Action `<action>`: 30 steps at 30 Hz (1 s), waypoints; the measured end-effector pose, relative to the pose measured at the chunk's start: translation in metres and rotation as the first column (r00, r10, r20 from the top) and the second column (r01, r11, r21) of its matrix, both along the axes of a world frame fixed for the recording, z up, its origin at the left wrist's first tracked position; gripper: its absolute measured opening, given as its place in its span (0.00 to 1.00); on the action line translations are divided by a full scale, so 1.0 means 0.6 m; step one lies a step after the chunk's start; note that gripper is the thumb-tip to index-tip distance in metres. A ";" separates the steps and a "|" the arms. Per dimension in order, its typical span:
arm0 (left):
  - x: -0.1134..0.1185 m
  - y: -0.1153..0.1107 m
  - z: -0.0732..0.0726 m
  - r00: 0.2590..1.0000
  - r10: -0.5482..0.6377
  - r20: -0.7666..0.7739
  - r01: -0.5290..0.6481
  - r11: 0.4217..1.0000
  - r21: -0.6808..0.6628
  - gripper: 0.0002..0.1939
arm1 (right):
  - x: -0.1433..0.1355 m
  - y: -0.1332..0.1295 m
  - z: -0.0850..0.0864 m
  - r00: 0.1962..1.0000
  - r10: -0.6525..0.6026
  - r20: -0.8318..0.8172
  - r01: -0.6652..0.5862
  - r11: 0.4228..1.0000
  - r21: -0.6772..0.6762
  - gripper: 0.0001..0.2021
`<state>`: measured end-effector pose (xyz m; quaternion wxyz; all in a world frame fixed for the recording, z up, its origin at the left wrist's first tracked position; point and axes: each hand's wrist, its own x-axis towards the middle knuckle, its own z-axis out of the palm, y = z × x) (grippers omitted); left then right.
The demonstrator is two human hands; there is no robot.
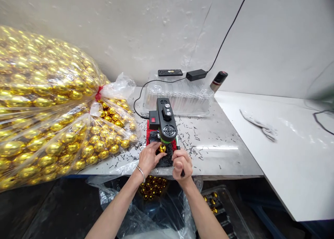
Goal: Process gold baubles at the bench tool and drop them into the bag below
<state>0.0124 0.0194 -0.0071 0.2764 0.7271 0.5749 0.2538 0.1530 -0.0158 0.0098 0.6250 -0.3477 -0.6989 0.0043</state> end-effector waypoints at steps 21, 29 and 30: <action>-0.007 -0.018 0.005 0.984 0.073 0.163 -0.084 0.995 0.059 0.18 | -0.012 -0.003 0.092 0.989 -0.067 -0.129 0.051 0.991 -0.124 0.15; -0.028 -0.157 -0.052 0.781 0.303 0.546 0.188 0.720 -0.668 0.22 | -0.015 -0.005 0.083 0.991 -0.038 -0.128 0.028 0.996 -0.080 0.16; -0.029 -0.169 -0.060 0.707 0.447 0.548 0.182 0.634 -0.752 0.23 | -0.015 -0.005 0.080 0.991 -0.036 -0.126 0.026 0.997 -0.075 0.16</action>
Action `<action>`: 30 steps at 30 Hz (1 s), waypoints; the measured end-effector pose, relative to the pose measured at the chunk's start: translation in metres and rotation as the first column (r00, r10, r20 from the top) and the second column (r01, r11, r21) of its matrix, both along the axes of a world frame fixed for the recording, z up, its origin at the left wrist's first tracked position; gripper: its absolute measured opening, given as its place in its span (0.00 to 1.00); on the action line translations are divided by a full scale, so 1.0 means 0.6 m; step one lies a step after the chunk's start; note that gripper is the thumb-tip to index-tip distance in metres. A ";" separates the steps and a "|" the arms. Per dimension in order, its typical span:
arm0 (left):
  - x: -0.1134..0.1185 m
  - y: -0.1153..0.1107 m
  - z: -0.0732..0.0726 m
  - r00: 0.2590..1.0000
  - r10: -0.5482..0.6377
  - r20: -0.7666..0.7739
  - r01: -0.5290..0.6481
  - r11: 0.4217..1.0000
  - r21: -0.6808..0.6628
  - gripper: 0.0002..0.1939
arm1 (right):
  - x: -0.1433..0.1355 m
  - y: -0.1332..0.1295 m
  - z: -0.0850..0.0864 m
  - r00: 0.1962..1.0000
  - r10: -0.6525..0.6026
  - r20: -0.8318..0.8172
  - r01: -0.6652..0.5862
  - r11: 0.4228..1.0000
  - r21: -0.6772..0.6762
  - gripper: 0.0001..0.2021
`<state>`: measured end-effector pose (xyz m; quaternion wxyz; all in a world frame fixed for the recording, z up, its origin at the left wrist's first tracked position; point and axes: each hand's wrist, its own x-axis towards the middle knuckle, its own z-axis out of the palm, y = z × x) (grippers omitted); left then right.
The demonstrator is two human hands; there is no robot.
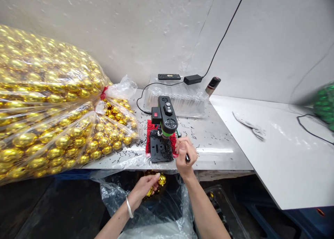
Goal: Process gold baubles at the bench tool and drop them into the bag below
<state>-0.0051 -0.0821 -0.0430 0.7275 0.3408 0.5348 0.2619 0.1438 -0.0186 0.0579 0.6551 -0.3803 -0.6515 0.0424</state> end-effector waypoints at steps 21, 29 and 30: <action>0.025 0.158 0.049 0.934 0.345 0.097 -0.353 0.843 0.406 0.25 | 0.006 -0.005 -0.006 0.996 0.024 0.084 -0.022 1.000 -0.020 0.13; 0.032 0.159 0.018 0.821 0.398 -0.411 0.083 0.628 0.774 0.19 | 0.007 -0.005 -0.014 0.995 0.034 0.092 -0.035 0.999 0.012 0.13; 0.032 0.157 0.016 0.801 0.408 -0.438 0.131 0.594 0.794 0.19 | 0.007 -0.004 -0.015 0.995 0.038 0.097 -0.040 0.999 0.017 0.13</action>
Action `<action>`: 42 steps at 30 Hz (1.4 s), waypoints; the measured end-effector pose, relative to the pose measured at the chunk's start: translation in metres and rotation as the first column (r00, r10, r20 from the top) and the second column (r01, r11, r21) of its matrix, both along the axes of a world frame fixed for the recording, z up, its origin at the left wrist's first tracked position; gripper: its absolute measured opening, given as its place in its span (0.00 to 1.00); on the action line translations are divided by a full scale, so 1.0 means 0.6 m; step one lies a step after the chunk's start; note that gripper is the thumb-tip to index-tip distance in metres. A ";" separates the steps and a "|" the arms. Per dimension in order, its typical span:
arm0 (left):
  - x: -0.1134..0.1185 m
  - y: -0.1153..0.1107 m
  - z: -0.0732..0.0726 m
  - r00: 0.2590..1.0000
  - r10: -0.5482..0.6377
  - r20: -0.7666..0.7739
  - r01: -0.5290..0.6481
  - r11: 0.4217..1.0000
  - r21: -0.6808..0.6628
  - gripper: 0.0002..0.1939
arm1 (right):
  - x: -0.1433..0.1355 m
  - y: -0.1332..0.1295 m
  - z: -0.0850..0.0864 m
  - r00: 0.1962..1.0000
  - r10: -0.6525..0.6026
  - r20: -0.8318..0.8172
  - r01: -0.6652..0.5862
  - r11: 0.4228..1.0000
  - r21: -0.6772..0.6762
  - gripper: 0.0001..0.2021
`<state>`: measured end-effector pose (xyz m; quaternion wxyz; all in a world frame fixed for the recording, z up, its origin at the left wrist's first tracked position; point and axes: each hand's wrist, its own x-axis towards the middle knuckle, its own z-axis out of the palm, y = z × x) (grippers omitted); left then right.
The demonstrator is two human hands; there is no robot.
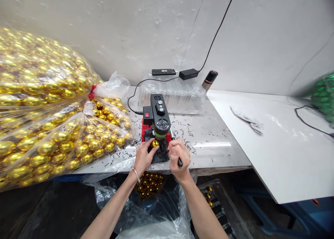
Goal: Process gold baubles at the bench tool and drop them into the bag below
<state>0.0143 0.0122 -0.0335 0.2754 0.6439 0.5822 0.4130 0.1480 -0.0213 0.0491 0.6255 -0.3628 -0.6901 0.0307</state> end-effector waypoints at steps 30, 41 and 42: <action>-0.002 -0.013 -0.005 0.989 -0.041 -0.141 0.070 0.977 0.201 0.17 | -0.002 0.006 -0.009 0.994 -0.015 -0.107 0.015 1.000 0.003 0.16; -0.071 -0.082 0.021 0.916 0.162 -0.368 -0.023 0.935 0.354 0.20 | -0.010 0.006 -0.007 0.989 -0.014 -0.149 0.016 1.000 0.013 0.16; -0.083 -0.049 0.035 0.900 0.232 -0.369 -0.098 0.933 0.347 0.19 | -0.012 0.006 -0.009 0.988 -0.012 -0.156 0.014 1.000 0.011 0.16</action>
